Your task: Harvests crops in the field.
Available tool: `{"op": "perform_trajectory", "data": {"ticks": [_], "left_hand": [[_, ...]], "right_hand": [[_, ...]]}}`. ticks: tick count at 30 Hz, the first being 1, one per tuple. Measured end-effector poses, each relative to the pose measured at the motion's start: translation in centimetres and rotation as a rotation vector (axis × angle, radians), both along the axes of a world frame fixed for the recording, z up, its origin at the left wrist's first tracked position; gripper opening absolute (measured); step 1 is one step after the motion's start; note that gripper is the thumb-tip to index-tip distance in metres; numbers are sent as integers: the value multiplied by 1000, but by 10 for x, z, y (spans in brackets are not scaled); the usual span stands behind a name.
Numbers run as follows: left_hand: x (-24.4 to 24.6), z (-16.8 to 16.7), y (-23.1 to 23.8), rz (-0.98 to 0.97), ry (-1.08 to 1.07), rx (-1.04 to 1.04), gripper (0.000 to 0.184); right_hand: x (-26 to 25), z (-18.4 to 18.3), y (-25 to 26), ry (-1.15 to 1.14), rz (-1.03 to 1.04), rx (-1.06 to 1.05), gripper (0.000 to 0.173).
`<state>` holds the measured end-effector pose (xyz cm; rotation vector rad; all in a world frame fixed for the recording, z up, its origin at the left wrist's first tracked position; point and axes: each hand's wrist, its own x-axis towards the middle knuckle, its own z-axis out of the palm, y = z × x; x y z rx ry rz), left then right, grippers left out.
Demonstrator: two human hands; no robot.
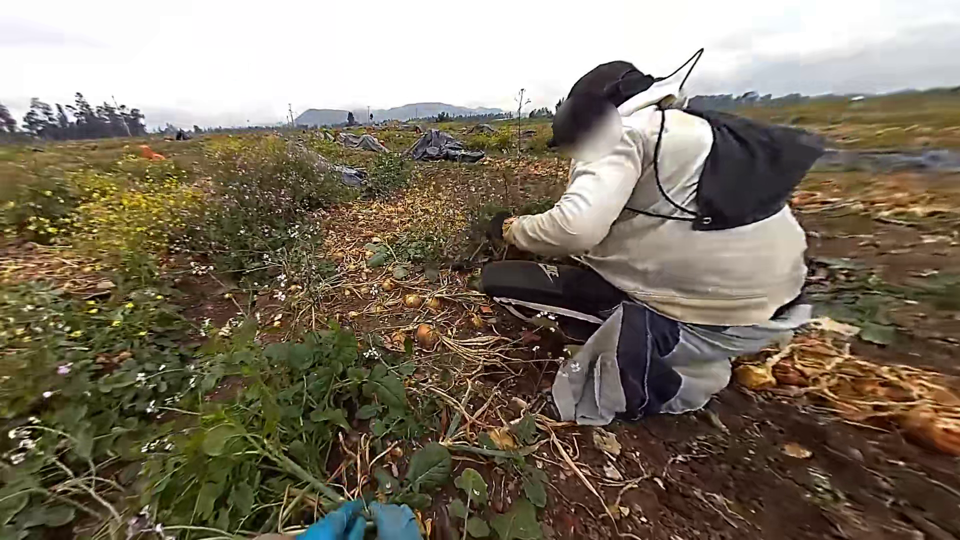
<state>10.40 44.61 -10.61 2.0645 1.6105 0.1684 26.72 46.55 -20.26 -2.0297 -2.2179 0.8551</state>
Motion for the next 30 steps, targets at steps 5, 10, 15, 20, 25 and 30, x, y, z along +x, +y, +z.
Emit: {"op": "perform_trajectory", "data": {"ticks": [5, 10, 15, 20, 25, 30], "left_hand": [[-4, -1, -3, -11, -5, -10, 47], [-6, -4, -1, 22, -53, -5, 45], [-5, -3, 1, 25, -28, -30, 45], [-4, -5, 0, 19, -5, -21, 46], [-3, -5, 0, 10, 1, -10, 45], [-2, -3, -1, 14, 10, -6, 45]], "right_hand": [[1, -5, -1, -18, 4, -13, 43], [1, -5, 0, -18, 3, -34, 45], [1, -6, 1, -26, 0, -34, 43], [2, -6, 3, -13, 5, -44, 42], [2, -6, 4, -22, 2, -53, 43], [3, -5, 3, -9, 5, -38, 43]]}}
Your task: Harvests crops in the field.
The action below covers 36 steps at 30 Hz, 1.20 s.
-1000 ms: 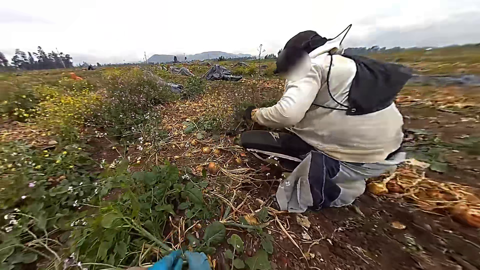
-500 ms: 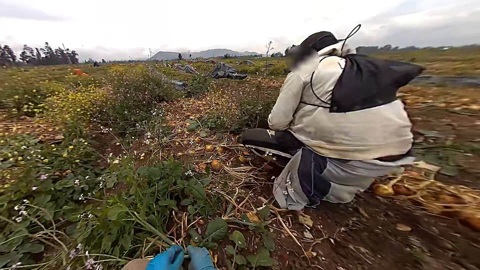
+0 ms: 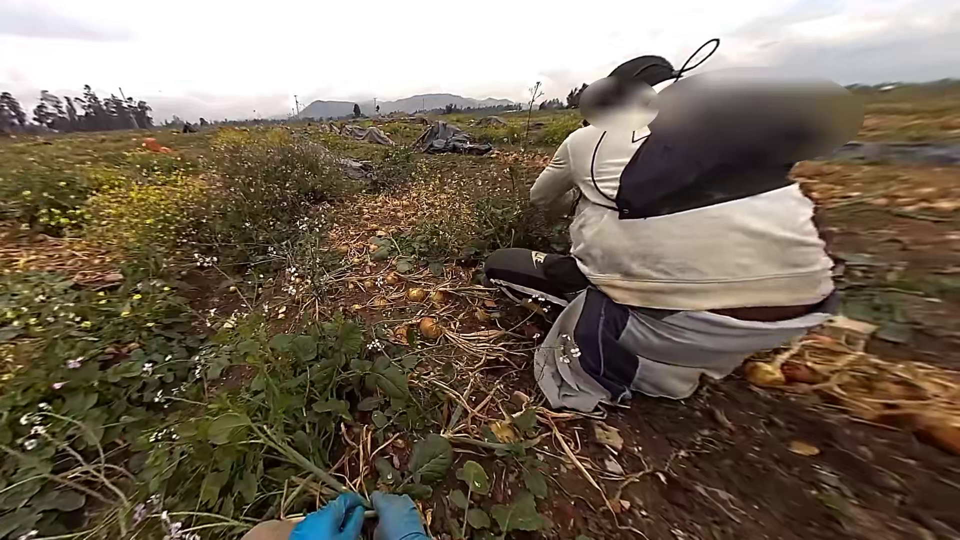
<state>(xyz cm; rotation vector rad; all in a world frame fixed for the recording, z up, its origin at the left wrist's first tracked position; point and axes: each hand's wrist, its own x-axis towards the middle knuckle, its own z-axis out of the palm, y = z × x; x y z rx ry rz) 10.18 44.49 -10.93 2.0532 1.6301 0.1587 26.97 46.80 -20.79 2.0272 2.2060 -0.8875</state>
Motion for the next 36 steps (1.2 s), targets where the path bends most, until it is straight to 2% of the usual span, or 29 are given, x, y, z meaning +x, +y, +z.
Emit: {"op": "perform_trajectory", "data": {"ticks": [36], "left_hand": [[-2, -3, -5, 38, 28, -26, 46]], "right_hand": [[-3, -2, -6, 10, 3, -5, 45]]}}
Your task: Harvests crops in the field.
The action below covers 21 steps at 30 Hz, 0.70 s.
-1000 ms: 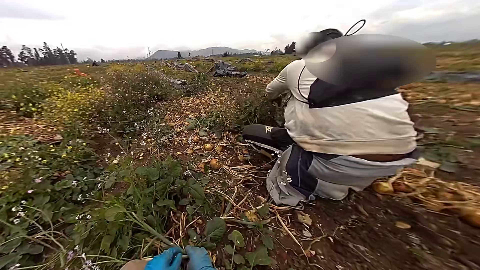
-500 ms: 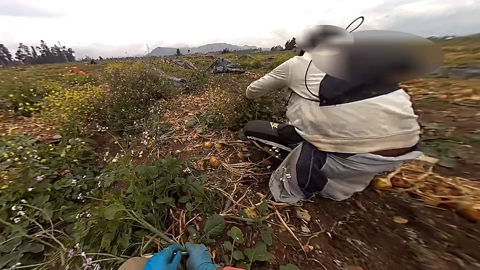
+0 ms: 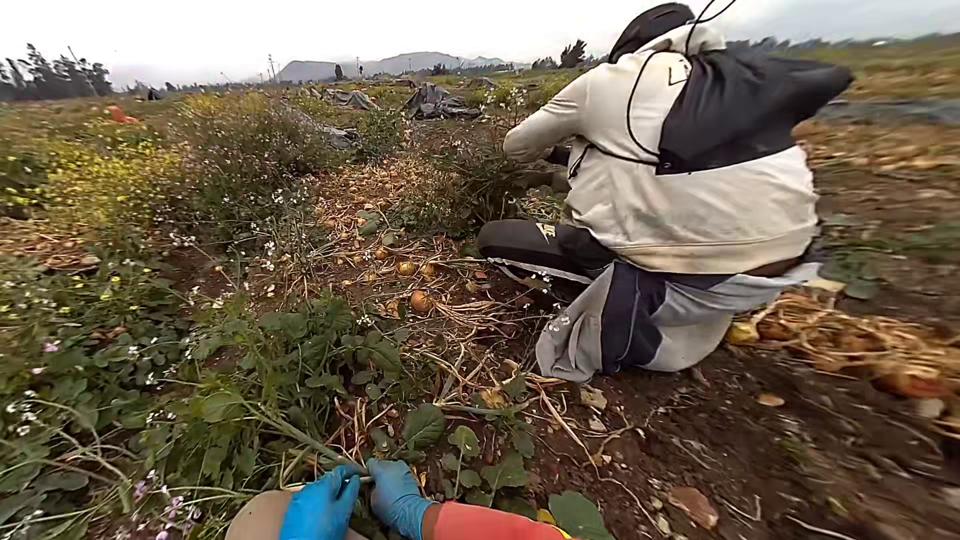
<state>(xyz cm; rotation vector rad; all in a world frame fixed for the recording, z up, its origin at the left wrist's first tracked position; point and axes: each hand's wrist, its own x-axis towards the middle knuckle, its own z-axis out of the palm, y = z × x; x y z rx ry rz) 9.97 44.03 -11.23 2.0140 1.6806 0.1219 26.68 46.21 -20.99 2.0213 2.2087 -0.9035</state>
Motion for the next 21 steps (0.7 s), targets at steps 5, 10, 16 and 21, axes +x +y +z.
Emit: {"op": "perform_trajectory", "data": {"ticks": [5, 10, 16, 21], "left_hand": [[-1, 0, 8, -61, 167, -73, 52], [10, 6, 5, -115, 114, -72, 50], [-9, -5, 3, -66, -18, 44, 46], [-9, -5, 5, -75, -32, 62, 45]], "right_hand": [[-6, -2, 7, -16, -2, 14, 42], [2, -6, 2, -69, -65, 17, 46], [-11, -16, 7, -63, -42, 72, 43], [-10, -17, 9, -63, -23, 87, 42]]}}
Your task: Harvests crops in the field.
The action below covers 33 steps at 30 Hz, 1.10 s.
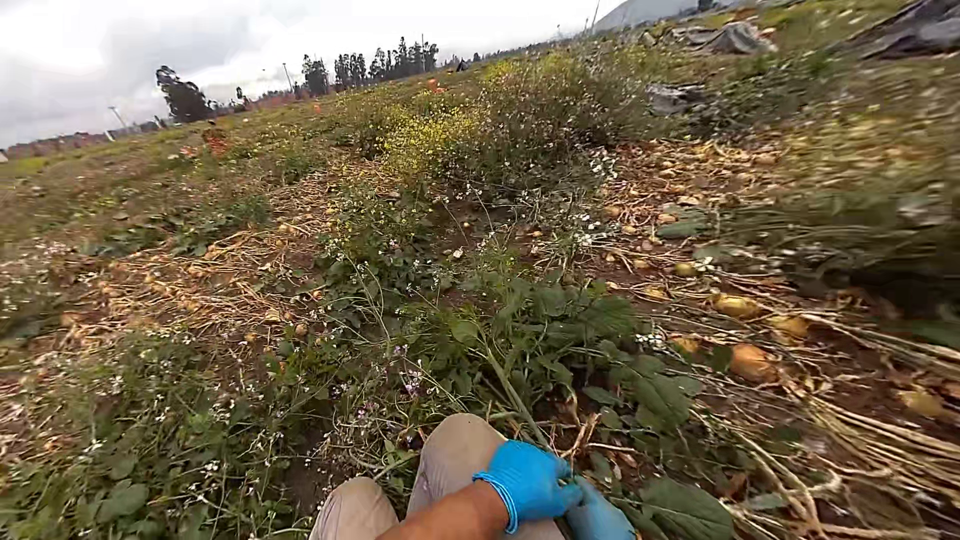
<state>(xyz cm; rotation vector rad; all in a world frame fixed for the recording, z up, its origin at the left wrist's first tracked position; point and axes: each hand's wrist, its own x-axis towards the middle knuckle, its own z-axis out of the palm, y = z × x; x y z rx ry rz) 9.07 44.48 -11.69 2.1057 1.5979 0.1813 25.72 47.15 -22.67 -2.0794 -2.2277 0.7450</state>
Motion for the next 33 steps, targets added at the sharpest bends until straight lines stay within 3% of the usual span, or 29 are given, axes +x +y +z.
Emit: {"op": "perform_trajectory", "data": {"ticks": [12, 24, 27, 29, 31, 33], "left_hand": [[-4, 1, 0, 31, -8, -25, 49], [4, 2, 12, 89, 49, -55, 47], [4, 12, 14, 113, 56, -50, 45], [8, 17, 7, 97, 47, -54, 42], [12, 17, 0, 111, 9, -23, 40], [11, 16, -4, 123, -28, 16, 42]], "right_hand": [[-6, -2, 5, -16, 30, -20, 43], [0, 19, 15, 9, 7, -89, 46], [4, 28, 13, 85, 55, -47, 51], [15, 28, -6, 185, 44, -23, 45], [32, 41, -32, 361, -60, -44, 35], [51, 67, -57, 610, -250, -121, 36]]}}
